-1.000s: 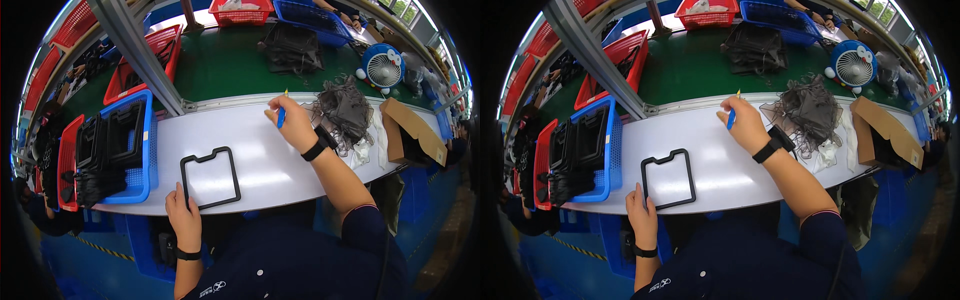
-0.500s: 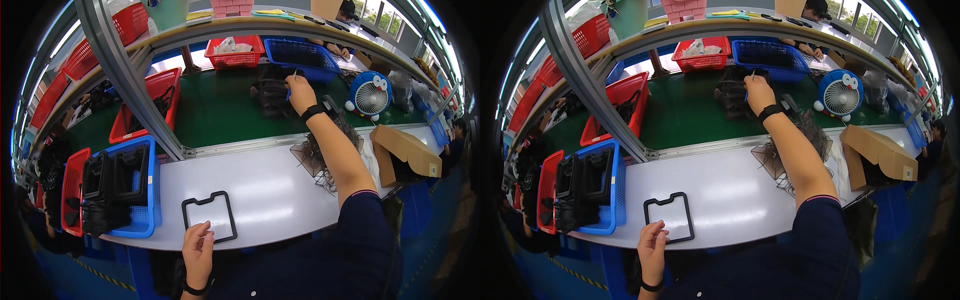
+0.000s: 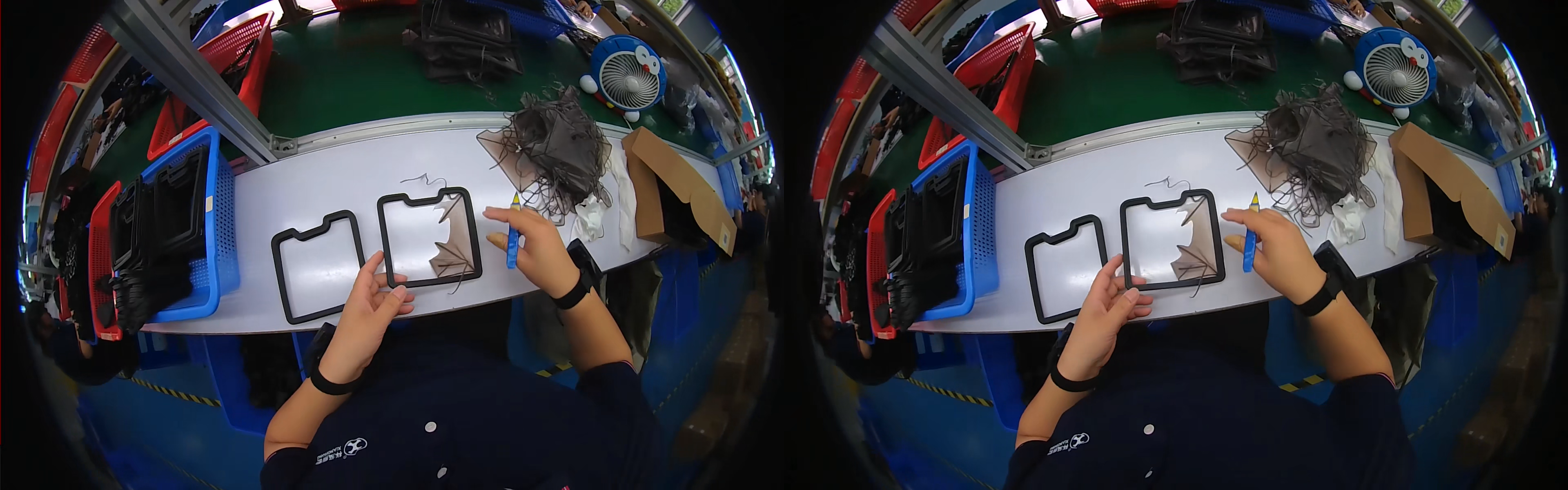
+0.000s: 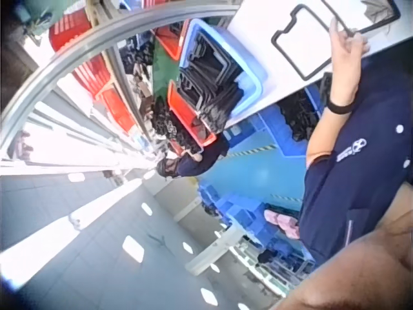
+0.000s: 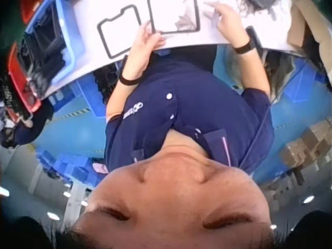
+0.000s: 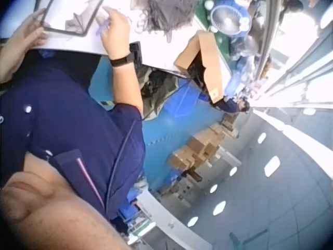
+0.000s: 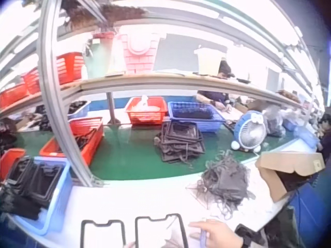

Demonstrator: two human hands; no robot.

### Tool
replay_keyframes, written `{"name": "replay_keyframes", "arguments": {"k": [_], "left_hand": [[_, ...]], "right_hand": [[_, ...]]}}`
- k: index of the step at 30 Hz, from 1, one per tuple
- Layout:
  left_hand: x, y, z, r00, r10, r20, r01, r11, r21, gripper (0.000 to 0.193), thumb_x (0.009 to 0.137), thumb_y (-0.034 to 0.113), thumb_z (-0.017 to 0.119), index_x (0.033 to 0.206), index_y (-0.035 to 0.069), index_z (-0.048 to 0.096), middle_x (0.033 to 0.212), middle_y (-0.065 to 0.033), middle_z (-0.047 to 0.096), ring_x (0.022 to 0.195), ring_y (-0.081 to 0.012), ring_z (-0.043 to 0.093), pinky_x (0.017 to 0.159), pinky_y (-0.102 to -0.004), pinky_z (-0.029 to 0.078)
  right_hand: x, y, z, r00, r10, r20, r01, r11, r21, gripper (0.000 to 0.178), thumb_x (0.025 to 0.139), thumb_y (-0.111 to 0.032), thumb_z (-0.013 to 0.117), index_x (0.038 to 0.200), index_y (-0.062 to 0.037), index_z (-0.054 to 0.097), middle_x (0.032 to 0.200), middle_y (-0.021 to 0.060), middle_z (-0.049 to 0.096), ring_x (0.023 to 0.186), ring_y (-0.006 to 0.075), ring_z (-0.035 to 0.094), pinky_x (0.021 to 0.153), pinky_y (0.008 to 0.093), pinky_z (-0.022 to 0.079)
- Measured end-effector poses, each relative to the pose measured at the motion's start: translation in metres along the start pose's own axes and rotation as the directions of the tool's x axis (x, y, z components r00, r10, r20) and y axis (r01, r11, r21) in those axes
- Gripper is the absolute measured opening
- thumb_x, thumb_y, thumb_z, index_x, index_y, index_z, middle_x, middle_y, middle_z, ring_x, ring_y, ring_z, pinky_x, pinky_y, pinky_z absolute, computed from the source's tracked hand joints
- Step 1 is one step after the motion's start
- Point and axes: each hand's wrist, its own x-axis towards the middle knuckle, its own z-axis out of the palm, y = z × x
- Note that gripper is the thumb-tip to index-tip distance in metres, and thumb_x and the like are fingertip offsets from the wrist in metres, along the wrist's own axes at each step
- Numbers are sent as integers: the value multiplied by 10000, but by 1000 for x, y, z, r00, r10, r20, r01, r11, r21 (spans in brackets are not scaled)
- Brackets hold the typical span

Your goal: The worker is inspecting and organizing plastic frames or gaskets on a factory assembly line.

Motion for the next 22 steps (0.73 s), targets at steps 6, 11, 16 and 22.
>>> {"name": "replay_keyframes", "arguments": {"k": [6, 11, 16, 22], "left_hand": [[0, -3, 2, 998, -54, -24, 52, 994, -93, 515, 1007, 116, 569, 1464, -5, 364, 1032, -67, 593, 953, -181, 651, 808, -312, 575], [-19, 9, 9, 986, 160, 48, -152, 979, -137, 301, 997, 63, 568, 1289, 14, 511, 1009, -62, 594, 1027, -213, 671, 849, -324, 588], [-26, 27, -7, 934, 329, 141, -266, 901, -342, 192, 984, 36, 579, 1164, 37, 511, 997, -81, 600, 1004, -237, 692, 883, -355, 604], [-33, 31, -25, 919, 384, 96, -335, 884, -326, 240, 952, 51, 627, 1145, 78, 487, 986, -87, 599, 927, -282, 698, 1017, -500, 522]], "right_hand": [[28, 6, 28, 987, 159, -20, -151, 968, 202, 416, 871, -203, 751, 1235, -56, 614, 996, 144, 653, 827, 253, 624, 754, 335, 507], [47, 1, 39, 993, 65, 97, -115, 679, 726, 374, 1040, -262, 544, 1316, -10, 543, 1282, 132, 614, 1201, 203, 570, 984, 313, 434], [56, -16, 45, 948, -192, 255, -245, 72, 967, 599, 1049, -513, 383, 1342, -1, 487, 1058, 94, 670, 1081, 222, 609, 1094, 403, 342], [43, -6, 44, 906, -92, 413, -389, 208, 898, 381, 1043, -387, 504, 1306, -114, 463, 1016, 63, 660, 946, 214, 596, 1007, 357, 410]]}}
